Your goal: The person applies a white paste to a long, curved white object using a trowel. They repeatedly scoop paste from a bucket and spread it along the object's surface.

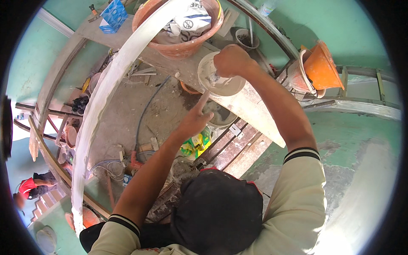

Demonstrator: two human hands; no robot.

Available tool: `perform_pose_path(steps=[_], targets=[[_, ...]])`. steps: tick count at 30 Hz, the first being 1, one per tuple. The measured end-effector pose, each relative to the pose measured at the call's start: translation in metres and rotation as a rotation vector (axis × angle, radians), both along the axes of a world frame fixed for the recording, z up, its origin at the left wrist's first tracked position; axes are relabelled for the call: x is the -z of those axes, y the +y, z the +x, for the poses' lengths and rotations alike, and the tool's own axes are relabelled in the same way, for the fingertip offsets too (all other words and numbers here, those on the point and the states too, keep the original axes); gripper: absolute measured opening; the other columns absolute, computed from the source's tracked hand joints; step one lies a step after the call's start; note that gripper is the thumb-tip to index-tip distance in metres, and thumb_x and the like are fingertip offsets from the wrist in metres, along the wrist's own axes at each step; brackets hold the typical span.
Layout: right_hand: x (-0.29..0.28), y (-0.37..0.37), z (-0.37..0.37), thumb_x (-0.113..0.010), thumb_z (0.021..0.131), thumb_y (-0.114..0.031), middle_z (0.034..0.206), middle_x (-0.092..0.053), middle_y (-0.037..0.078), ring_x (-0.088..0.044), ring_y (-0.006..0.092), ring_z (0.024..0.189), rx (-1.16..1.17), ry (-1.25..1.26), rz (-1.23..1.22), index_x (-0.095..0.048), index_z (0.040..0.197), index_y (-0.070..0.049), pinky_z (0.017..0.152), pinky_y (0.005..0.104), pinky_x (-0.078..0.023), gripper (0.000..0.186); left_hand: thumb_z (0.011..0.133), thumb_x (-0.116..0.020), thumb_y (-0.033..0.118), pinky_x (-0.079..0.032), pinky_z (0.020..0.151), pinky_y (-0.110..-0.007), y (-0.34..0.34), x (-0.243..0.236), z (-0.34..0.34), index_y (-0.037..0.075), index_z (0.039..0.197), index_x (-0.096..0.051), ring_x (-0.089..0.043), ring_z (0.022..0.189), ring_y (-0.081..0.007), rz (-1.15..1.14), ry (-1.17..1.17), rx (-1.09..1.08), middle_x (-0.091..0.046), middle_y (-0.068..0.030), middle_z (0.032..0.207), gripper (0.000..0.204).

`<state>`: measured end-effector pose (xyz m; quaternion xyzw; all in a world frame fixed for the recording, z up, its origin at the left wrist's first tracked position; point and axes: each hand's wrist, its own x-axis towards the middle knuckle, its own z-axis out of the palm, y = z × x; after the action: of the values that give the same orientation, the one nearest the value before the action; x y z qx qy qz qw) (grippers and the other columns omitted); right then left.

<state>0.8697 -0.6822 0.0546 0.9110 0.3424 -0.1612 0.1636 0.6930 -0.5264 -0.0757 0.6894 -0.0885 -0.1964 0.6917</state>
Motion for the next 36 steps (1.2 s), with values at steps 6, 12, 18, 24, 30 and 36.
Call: perform_pose_path(steps=[6,12,18,24,30,36], targets=[[0.013,-0.041,0.026,-0.07,0.086,-0.037,0.087,-0.076,0.015,-0.072,0.0354,0.077,0.065,0.197,0.284,-0.08,0.092,-0.008,0.077,0.0447,-0.056,0.032,0.098,-0.06,0.01,-0.026,0.124,-0.035,0.001,0.005,0.002,0.0,0.166,-0.018,-0.031,0.156,-0.03,0.081,-0.092,-0.001,-0.028,-0.0236,0.17,0.08],[0.043,-0.116,0.012,-0.071,0.096,-0.041,0.08,-0.066,0.002,-0.058,0.0116,0.07,0.7,0.657,0.848,-0.078,0.098,-0.005,0.063,0.0327,-0.046,0.036,0.099,-0.061,0.018,-0.033,0.122,-0.04,0.009,0.006,-0.002,0.0,0.163,-0.028,-0.044,0.148,-0.0352,0.123,-0.03,0.049,-0.039,-0.0258,0.163,0.075],[0.053,-0.1,-0.053,-0.071,0.096,-0.03,0.108,-0.065,0.007,-0.06,0.016,0.098,0.783,0.354,1.077,-0.069,0.117,-0.001,0.088,0.0318,-0.046,0.036,0.1,-0.064,0.04,-0.048,0.107,-0.046,0.126,-0.013,-0.113,0.004,0.136,-0.065,-0.063,0.125,-0.0391,0.395,0.05,0.556,-0.067,-0.0221,0.134,0.051],[0.058,0.019,-0.15,-0.065,0.096,-0.017,0.087,-0.062,0.003,-0.06,0.0122,0.073,0.667,1.051,1.32,-0.063,0.116,-0.003,0.066,0.0257,-0.048,0.024,0.1,-0.063,0.046,-0.051,0.1,-0.048,0.286,-0.093,-0.221,0.003,0.129,-0.069,-0.068,0.115,-0.0403,0.749,0.47,1.003,-0.072,-0.0241,0.122,0.053],[0.082,0.191,-0.265,-0.063,0.104,-0.023,0.097,-0.063,0.005,-0.062,0.0136,0.08,0.286,1.645,1.351,-0.055,0.128,-0.006,0.069,0.0266,-0.049,0.03,0.101,-0.063,0.047,-0.051,0.099,-0.045,0.387,-0.138,-0.351,0.008,0.124,-0.074,-0.07,0.111,-0.0347,0.74,0.778,0.596,-0.075,-0.0207,0.116,0.046],[0.094,0.308,-0.345,-0.055,0.104,-0.013,0.098,-0.058,0.002,-0.055,0.0109,0.089,0.235,1.635,1.429,-0.052,0.133,-0.006,0.078,0.0278,-0.045,0.03,0.101,-0.063,0.049,-0.051,0.1,-0.045,0.396,-0.118,-0.449,0.009,0.127,-0.074,-0.07,0.113,-0.0355,0.774,0.767,0.247,-0.075,-0.0195,0.117,0.048]])
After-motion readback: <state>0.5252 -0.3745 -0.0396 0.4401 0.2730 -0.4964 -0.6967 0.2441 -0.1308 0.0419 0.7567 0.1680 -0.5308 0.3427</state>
